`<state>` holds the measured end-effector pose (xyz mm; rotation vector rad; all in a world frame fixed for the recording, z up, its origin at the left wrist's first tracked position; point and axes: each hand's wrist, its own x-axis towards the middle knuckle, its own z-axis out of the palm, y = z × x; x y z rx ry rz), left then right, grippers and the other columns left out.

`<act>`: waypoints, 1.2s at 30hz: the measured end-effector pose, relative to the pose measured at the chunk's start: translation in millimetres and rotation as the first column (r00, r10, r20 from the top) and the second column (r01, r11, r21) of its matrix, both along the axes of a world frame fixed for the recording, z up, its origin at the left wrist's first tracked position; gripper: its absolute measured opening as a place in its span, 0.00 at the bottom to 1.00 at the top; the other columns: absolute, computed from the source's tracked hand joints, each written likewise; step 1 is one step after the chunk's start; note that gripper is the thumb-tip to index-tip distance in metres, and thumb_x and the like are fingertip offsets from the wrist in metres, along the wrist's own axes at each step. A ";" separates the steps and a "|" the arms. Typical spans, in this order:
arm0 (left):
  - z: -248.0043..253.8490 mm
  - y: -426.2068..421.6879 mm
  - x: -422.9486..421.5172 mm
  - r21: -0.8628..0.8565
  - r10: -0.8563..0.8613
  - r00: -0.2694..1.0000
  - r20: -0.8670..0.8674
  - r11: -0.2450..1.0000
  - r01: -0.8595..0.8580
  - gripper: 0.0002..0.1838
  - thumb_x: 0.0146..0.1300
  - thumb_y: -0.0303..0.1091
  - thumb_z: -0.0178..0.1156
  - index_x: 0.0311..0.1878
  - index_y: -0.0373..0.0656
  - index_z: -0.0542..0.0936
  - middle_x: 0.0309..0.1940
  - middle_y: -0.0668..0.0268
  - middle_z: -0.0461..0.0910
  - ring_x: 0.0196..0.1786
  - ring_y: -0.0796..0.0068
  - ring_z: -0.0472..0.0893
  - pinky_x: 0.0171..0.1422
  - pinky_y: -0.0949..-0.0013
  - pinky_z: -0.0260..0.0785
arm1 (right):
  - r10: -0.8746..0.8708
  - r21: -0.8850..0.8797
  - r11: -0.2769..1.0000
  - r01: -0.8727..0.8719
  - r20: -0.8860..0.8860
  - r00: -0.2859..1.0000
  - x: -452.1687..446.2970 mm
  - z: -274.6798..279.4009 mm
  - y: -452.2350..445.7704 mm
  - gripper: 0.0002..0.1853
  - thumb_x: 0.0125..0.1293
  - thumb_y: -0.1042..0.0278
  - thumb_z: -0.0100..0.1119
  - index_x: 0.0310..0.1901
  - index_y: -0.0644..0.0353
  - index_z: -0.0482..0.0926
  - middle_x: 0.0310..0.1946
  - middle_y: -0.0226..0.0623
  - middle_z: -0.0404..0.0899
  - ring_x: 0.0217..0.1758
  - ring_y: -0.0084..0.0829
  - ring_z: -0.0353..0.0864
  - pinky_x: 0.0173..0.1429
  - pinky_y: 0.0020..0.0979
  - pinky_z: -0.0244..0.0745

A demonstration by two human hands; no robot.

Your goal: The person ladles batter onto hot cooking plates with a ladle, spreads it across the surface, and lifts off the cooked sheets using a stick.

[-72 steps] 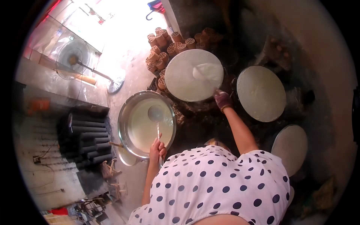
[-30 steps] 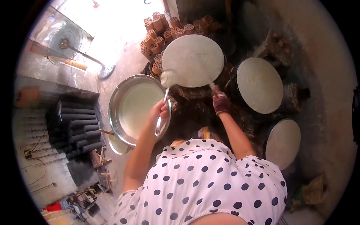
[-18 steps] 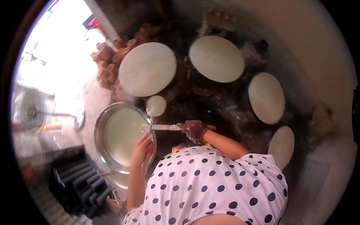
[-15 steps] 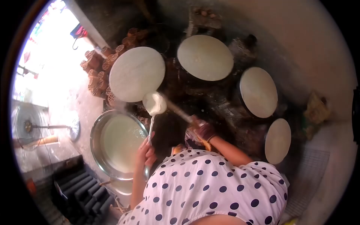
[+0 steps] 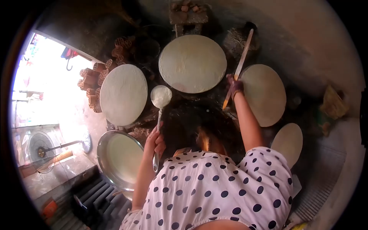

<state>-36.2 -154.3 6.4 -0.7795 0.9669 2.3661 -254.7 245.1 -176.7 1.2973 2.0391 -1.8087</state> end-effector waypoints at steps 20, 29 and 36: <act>-7.3 -26.1 60.0 -0.028 0.100 0.993 0.060 0.995 -0.098 0.22 0.74 0.35 0.41 0.69 0.51 0.60 0.17 0.74 0.59 0.10 0.84 0.57 0.14 0.78 0.51 | -0.198 0.532 0.833 0.151 0.032 0.980 25.7 -47.5 -126.4 0.15 0.64 0.59 0.54 0.41 0.65 0.78 0.36 0.49 0.82 0.40 0.46 0.83 0.43 0.42 0.77; -22.1 -42.7 65.5 -0.113 -0.321 0.947 0.005 0.941 0.320 0.20 0.73 0.36 0.42 0.67 0.50 0.64 0.17 0.74 0.58 0.12 0.82 0.59 0.15 0.77 0.53 | -0.242 -0.288 0.943 0.170 -0.238 0.941 237.2 0.1 -183.6 0.19 0.59 0.53 0.66 0.19 0.52 0.71 0.12 0.24 0.68 0.11 0.20 0.65 0.15 0.26 0.59; -2.9 3.3 88.2 0.196 -0.590 0.802 -0.100 0.778 0.597 0.22 0.73 0.37 0.43 0.69 0.49 0.63 0.15 0.75 0.55 0.11 0.84 0.56 0.14 0.79 0.50 | -0.383 -0.188 0.911 0.367 -0.052 0.922 448.2 74.2 -38.5 0.14 0.57 0.58 0.65 0.21 0.51 0.73 0.11 0.23 0.67 0.08 0.19 0.61 0.12 0.25 0.54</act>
